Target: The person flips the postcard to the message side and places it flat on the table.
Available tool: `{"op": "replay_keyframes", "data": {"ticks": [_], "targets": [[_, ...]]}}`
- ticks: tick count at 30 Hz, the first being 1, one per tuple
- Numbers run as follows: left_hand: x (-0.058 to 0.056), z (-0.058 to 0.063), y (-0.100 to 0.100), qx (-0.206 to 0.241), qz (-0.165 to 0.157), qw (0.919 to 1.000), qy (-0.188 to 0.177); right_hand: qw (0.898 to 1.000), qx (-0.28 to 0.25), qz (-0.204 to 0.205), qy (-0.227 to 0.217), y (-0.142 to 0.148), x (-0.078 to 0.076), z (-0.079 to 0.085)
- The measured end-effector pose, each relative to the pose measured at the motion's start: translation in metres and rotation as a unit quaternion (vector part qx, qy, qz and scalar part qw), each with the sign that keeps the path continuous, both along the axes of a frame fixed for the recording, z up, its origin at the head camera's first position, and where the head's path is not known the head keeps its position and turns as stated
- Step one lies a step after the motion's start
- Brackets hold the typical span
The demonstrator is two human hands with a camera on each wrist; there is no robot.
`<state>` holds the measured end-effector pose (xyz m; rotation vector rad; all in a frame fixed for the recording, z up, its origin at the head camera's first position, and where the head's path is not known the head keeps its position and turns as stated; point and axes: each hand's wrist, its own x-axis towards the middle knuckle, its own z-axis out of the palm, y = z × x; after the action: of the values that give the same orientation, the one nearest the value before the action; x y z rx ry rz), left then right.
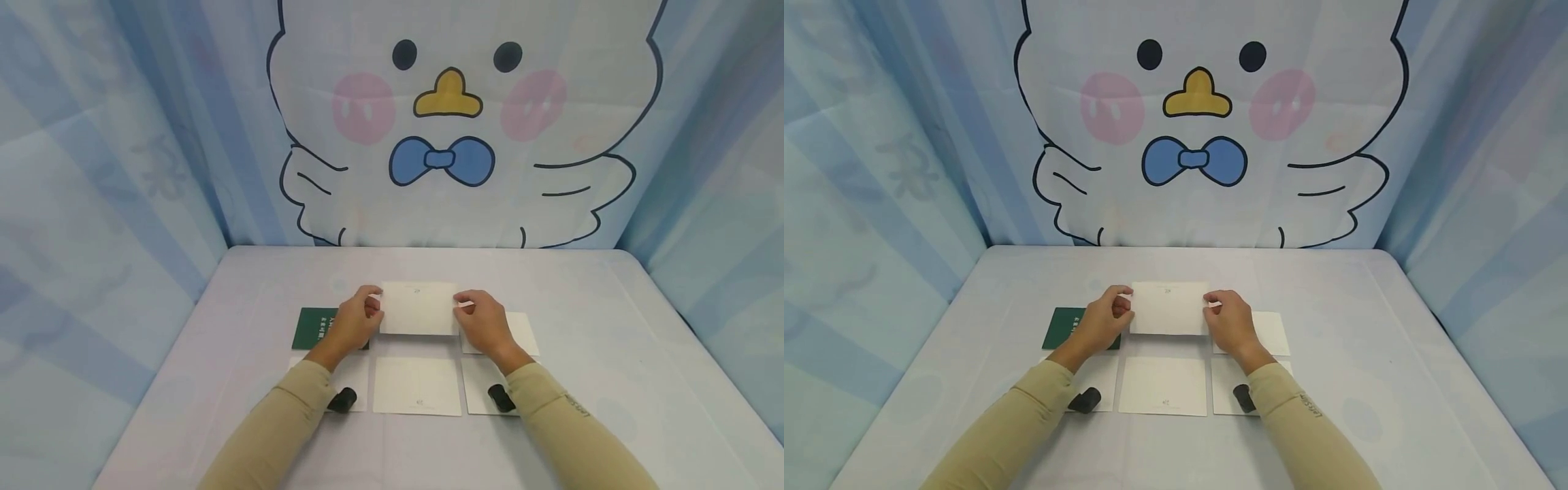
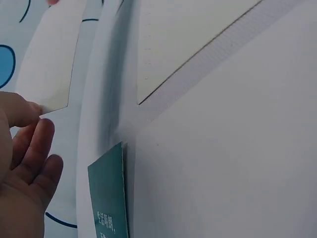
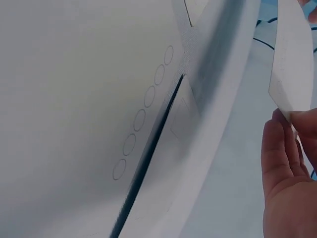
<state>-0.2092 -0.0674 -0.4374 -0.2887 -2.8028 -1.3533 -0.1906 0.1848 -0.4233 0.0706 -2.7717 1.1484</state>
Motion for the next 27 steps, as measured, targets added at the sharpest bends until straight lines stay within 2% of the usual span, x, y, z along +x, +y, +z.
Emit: {"op": "replay_keyframes", "data": {"ticks": [10, 14, 23, 27], "targets": [[0.002, -0.001, 0.000, -0.047, -0.014, 0.9987, -0.017, 0.997, 0.019, 0.015, -0.066, 0.002, -0.001, -0.004], [0.001, -0.003, 0.000, -0.060, -0.022, 0.9979, -0.007, 0.997, 0.016, 0.022, -0.072, 0.002, -0.001, -0.007], [0.003, -0.009, -0.001, -0.086, -0.042, 0.9948, -0.033, 0.996, 0.030, 0.043, -0.067, 0.002, -0.001, -0.013], [0.003, -0.011, 0.000, -0.094, -0.042, 0.9942, -0.032, 0.995, 0.038, 0.049, -0.072, 0.001, -0.001, -0.016]]}}
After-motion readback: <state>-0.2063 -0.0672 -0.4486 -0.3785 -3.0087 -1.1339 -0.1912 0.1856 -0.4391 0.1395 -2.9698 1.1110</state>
